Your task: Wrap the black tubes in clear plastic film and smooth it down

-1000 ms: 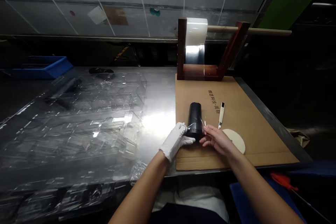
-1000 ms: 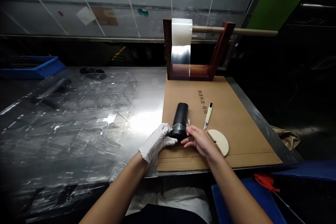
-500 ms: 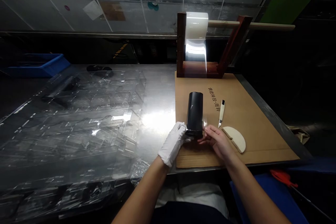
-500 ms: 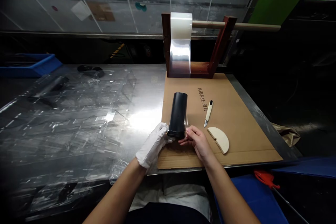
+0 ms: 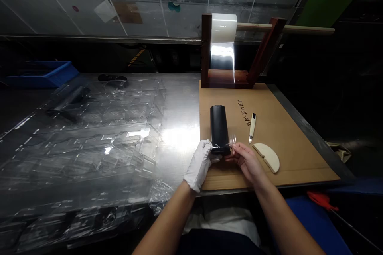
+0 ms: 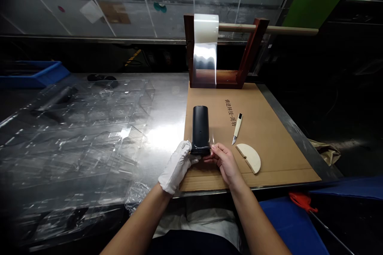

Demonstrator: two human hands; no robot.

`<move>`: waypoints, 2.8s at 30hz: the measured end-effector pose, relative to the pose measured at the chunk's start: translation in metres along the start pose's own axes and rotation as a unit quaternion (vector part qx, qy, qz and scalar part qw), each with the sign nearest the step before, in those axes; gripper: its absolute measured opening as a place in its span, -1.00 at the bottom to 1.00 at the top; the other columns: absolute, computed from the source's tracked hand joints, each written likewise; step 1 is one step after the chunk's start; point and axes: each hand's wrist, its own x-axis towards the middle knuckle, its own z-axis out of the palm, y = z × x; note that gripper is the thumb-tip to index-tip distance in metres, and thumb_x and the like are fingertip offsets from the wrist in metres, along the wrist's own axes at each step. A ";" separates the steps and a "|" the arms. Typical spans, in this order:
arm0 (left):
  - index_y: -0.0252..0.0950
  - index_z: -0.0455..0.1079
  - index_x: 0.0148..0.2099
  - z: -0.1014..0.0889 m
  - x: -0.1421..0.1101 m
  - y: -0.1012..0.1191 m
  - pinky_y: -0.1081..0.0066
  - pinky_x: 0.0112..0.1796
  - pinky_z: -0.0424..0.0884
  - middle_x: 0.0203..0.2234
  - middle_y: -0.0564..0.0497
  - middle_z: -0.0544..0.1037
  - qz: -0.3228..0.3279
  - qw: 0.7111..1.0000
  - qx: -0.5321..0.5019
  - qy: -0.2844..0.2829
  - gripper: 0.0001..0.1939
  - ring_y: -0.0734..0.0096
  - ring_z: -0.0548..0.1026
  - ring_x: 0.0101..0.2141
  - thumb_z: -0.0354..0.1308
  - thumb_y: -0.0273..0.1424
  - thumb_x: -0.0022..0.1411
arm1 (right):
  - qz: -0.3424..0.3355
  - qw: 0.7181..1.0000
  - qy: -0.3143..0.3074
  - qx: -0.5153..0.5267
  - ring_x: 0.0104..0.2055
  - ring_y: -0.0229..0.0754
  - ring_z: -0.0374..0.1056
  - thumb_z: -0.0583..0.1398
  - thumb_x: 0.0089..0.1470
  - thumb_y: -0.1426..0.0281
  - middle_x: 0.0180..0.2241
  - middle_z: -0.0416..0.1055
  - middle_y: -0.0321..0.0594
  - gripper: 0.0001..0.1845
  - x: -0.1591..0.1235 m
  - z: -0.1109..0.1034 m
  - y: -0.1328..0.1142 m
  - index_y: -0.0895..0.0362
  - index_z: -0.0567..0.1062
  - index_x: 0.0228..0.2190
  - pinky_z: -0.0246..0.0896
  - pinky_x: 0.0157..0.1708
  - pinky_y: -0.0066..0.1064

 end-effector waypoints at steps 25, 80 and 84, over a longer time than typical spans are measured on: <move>-0.22 0.27 -0.31 0.011 -0.009 0.003 0.46 -0.34 0.34 -0.42 0.11 0.41 0.044 0.998 0.027 0.027 -0.77 0.49 0.39 -0.41 0.06 -0.16 0.25 | 0.008 0.999 0.003 -0.045 -0.48 -0.32 0.23 0.35 -0.14 0.19 -0.57 0.25 -0.36 -0.62 0.000 -0.001 -0.008 0.14 0.33 -0.66 0.20 -0.45 -0.51; -0.34 0.47 -0.14 0.026 0.083 0.033 0.24 -0.25 0.51 -0.36 -0.13 0.61 0.045 0.993 0.098 0.044 -0.35 0.19 0.58 -0.32 -0.12 0.12 0.19 | 0.037 0.985 0.044 0.165 -0.62 -0.42 0.13 0.41 -0.21 0.27 -0.49 0.48 -0.31 -0.67 0.007 0.014 0.013 0.09 0.61 -0.32 0.07 -0.61 -0.57; -0.29 0.42 -0.01 0.028 0.039 0.027 0.34 -0.29 0.52 -0.37 -0.06 0.61 0.001 0.998 0.020 0.059 -0.36 0.30 0.59 -0.38 -0.18 0.09 0.23 | 0.046 0.986 0.055 0.148 -0.63 -0.42 0.09 0.41 -0.21 0.24 -0.57 0.42 -0.33 -0.67 0.007 0.014 0.015 0.10 0.61 -0.34 0.01 -0.64 -0.57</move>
